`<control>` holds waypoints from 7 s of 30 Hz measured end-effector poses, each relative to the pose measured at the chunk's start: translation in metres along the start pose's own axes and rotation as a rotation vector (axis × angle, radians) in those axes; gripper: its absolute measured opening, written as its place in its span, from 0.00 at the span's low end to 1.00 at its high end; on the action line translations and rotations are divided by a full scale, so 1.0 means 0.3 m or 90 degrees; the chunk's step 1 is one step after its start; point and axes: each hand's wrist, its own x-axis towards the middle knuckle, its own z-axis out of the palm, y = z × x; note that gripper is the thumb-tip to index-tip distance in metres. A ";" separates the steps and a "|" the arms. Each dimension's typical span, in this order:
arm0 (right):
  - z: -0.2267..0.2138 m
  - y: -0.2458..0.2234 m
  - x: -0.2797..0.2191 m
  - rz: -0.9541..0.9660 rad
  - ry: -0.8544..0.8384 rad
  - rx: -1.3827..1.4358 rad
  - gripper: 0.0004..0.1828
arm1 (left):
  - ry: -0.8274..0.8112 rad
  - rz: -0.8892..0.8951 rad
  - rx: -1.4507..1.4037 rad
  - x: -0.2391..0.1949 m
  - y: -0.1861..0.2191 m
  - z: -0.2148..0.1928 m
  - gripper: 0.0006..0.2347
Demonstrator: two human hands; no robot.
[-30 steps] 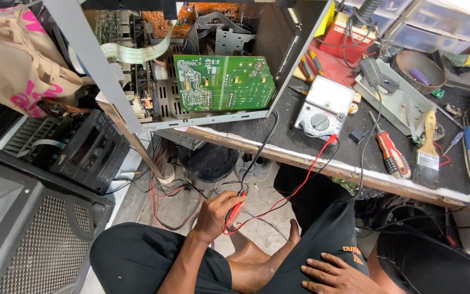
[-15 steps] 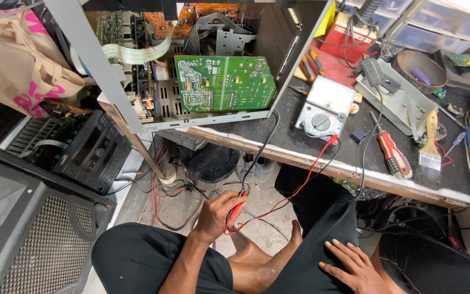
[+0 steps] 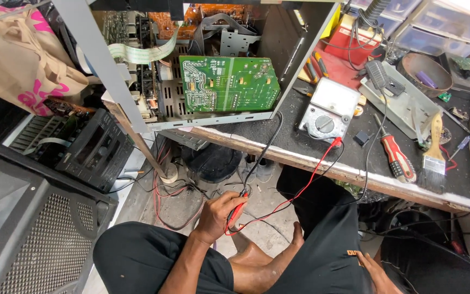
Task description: The person sits on the floor and uses a multimeter to test a green circuit board inside an open electronic device. They hold the multimeter probes and touch various points on the circuit board to check for continuity or voltage.
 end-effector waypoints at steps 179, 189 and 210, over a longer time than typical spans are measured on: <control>-0.049 -0.323 -0.059 -0.411 0.032 -0.702 0.56 | 0.277 0.061 0.146 0.243 -0.161 -0.400 0.16; -0.048 -0.292 -0.061 -0.350 -0.021 -0.585 0.65 | 0.279 0.043 0.126 0.239 -0.143 -0.412 0.14; -0.049 -0.308 -0.062 -0.267 -0.077 -0.596 0.64 | 0.291 0.041 0.126 0.227 -0.152 -0.423 0.14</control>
